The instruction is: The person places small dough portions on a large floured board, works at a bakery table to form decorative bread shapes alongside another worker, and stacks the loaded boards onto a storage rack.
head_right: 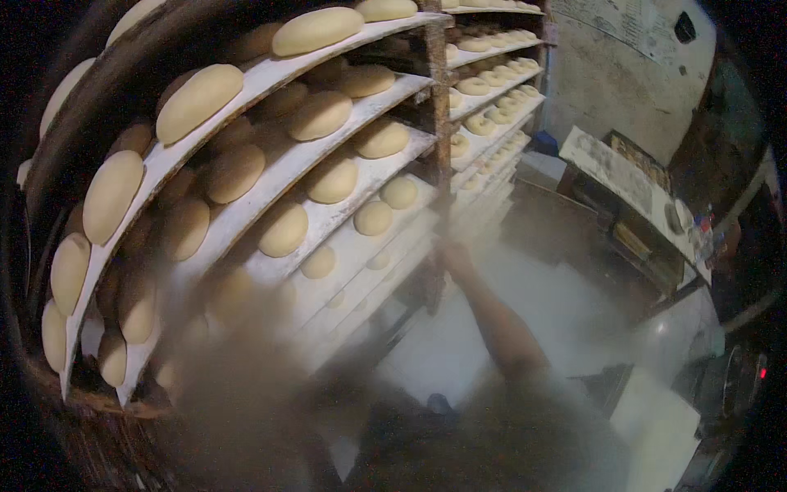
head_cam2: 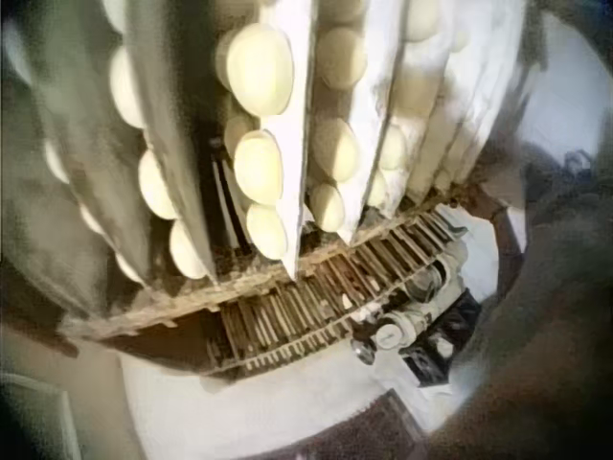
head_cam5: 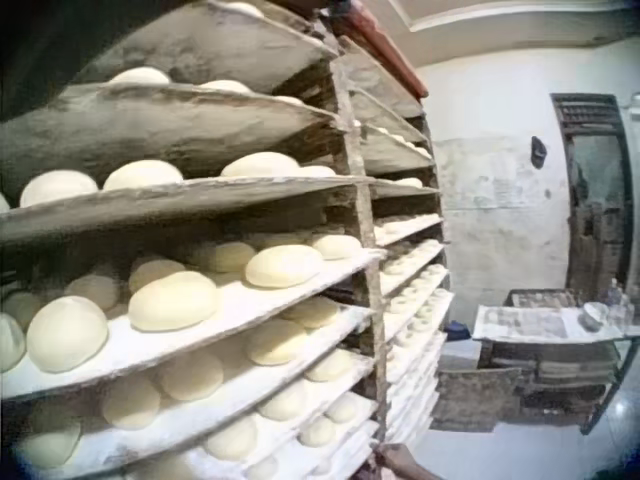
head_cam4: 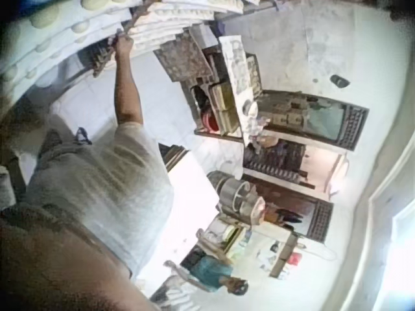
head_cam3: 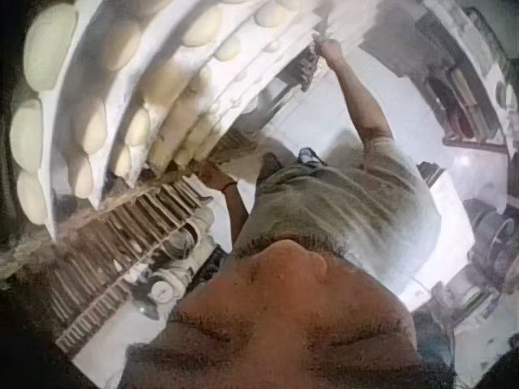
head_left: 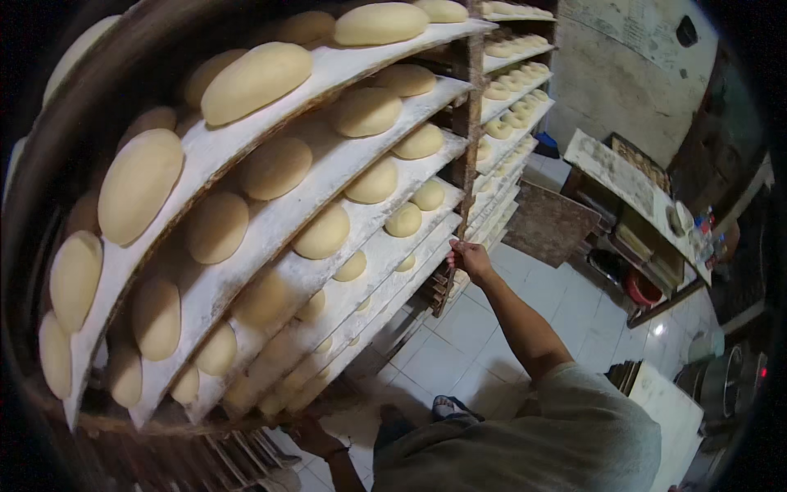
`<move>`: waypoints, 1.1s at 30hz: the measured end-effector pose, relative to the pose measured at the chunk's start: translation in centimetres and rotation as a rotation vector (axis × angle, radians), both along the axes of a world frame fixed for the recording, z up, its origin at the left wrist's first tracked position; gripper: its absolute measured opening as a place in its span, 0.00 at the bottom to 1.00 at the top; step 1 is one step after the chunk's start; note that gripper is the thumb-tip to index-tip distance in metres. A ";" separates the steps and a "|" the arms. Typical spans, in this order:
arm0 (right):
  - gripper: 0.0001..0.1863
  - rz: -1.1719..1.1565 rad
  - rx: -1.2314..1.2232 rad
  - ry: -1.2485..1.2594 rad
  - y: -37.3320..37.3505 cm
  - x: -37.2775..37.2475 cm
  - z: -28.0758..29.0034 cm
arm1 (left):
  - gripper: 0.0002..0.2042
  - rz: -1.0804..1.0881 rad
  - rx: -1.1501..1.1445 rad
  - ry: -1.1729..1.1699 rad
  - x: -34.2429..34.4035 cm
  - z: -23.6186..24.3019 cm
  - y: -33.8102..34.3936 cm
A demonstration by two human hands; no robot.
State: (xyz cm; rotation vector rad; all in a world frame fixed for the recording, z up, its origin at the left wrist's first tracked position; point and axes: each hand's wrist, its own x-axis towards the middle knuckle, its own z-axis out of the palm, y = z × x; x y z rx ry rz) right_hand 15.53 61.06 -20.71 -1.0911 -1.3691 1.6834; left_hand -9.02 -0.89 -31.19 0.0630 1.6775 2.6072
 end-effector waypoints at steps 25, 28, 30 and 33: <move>0.11 -0.679 -0.919 -0.787 -91.5 -2.0 -17.9 | 0.17 -1.989 -1.022 -0.218 -10.7 -10.8 14.8; 0.11 -1.094 -0.683 -0.722 -100.0 -6.1 -14.6 | 0.16 -2.133 -1.085 -0.171 -8.8 -13.3 14.3; 0.09 -1.411 -0.713 -0.529 -101.4 -7.0 -14.6 | 0.16 -2.205 -1.085 -0.081 -7.5 -13.2 15.6; 0.11 -1.738 -0.702 -0.817 -109.6 -2.9 -17.1 | 0.14 -2.290 -1.100 -0.005 -3.4 -11.7 10.8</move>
